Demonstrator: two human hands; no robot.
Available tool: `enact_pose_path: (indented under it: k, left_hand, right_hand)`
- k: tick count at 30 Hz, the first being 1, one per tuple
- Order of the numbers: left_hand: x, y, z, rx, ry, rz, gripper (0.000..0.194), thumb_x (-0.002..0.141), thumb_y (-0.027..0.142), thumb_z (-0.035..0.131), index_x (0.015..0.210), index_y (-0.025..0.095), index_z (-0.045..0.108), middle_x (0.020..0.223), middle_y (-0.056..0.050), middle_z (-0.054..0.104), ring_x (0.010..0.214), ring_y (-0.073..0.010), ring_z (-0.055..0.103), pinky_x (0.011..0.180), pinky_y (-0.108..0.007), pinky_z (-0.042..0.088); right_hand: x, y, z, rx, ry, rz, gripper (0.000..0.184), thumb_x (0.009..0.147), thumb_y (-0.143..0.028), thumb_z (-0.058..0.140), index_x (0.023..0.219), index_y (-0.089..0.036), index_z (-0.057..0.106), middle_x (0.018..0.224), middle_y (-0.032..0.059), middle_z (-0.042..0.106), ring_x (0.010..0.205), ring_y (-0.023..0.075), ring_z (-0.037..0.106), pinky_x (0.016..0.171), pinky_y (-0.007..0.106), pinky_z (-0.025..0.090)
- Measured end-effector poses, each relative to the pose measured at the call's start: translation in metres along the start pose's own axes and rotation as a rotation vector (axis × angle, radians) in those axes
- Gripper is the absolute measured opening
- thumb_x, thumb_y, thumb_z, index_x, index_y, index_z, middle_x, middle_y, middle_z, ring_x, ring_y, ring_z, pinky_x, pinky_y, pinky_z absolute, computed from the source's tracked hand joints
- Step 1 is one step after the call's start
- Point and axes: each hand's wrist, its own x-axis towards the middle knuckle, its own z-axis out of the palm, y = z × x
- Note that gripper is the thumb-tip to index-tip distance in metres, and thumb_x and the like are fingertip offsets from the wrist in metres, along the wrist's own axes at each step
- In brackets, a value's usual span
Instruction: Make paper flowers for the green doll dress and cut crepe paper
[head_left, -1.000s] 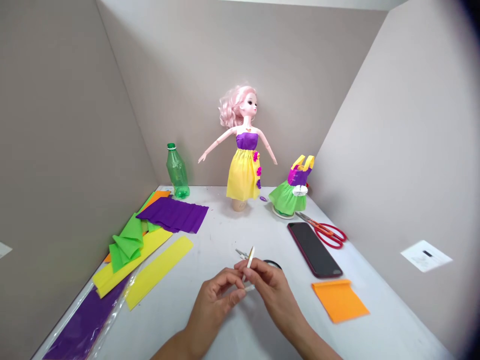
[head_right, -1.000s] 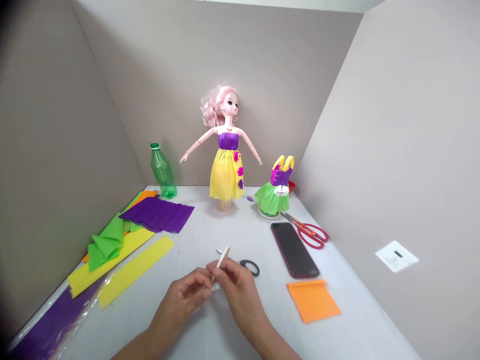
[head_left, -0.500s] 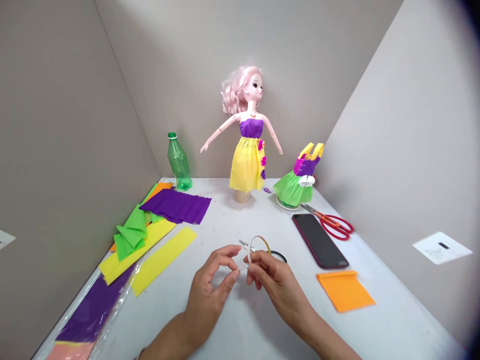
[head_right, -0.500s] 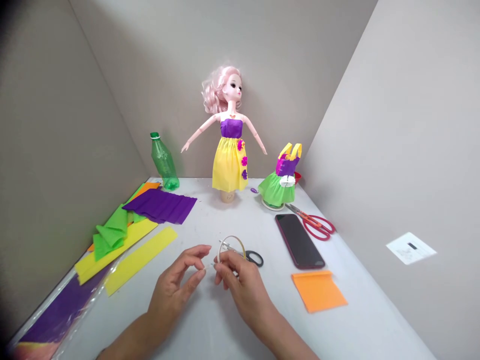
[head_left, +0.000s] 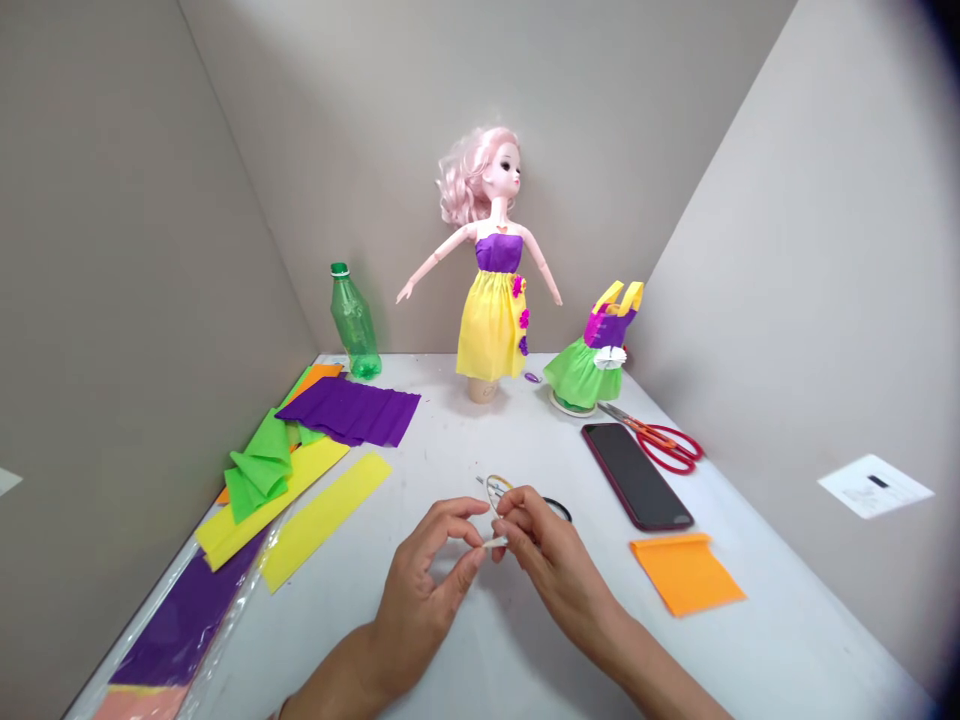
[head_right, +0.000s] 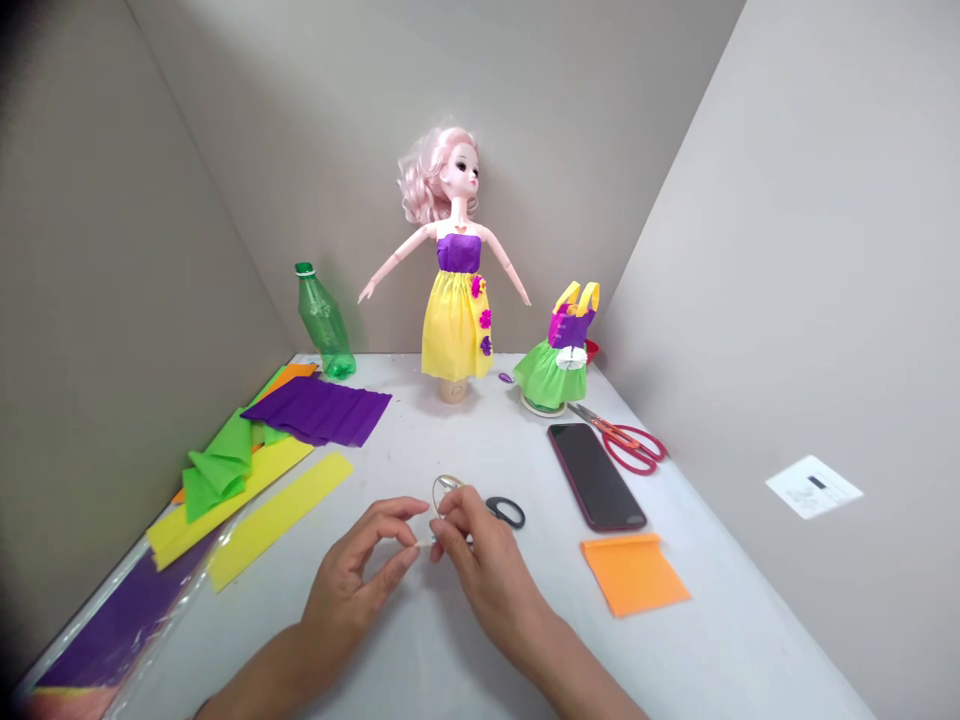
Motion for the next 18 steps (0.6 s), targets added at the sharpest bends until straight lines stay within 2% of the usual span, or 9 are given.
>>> enact_pose_path:
  k: [4, 7, 14, 18]
  left_hand:
    - [-0.0007, -0.0007, 0.0017, -0.046, -0.010, -0.019, 0.009, 0.090, 0.029, 0.059, 0.085, 0.023, 0.065, 0.117, -0.009, 0.066, 0.112, -0.0251, 0.059, 0.098, -0.035, 0.043]
    - [-0.0006, -0.0007, 0.0030, -0.129, -0.020, -0.092, 0.010, 0.089, 0.030, 0.060, 0.084, 0.023, 0.065, 0.117, -0.009, 0.066, 0.115, -0.0247, 0.058, 0.100, -0.034, 0.042]
    - [0.0046, 0.0027, 0.0026, -0.471, 0.006, -0.288, 0.015, 0.087, 0.034, 0.065, 0.083, 0.020, 0.061, 0.115, -0.006, 0.063, 0.113, -0.0220, 0.059, 0.102, -0.032, 0.043]
    - [0.0086, 0.0078, 0.0014, -0.702, 0.021, -0.382, 0.014, 0.087, 0.031, 0.066, 0.086, 0.018, 0.062, 0.107, -0.005, 0.066, 0.113, -0.0228, 0.061, 0.108, -0.038, 0.040]
  right_hand:
    - [-0.0009, -0.0022, -0.0022, -0.049, 0.050, -0.006, 0.007, 0.096, -0.031, 0.047, 0.097, -0.024, 0.044, 0.069, -0.0049, 0.063, 0.067, 0.0146, 0.057, 0.065, 0.025, 0.041]
    - [-0.0016, -0.0016, -0.0031, -0.080, 0.057, -0.041, 0.006, 0.097, -0.030, 0.044, 0.098, -0.025, 0.044, 0.071, -0.0040, 0.065, 0.068, 0.0148, 0.058, 0.066, 0.026, 0.042]
    - [-0.0006, 0.0033, 0.0001, -0.189, 0.061, -0.112, 0.002, 0.097, -0.025, 0.043, 0.097, -0.025, 0.045, 0.079, -0.0018, 0.066, 0.071, 0.0146, 0.060, 0.067, 0.025, 0.043]
    - [-0.0005, 0.0061, 0.0022, -0.212, 0.060, -0.152, 0.004, 0.097, -0.024, 0.044, 0.100, -0.024, 0.047, 0.087, 0.0009, 0.067, 0.078, 0.0153, 0.062, 0.070, 0.026, 0.044]
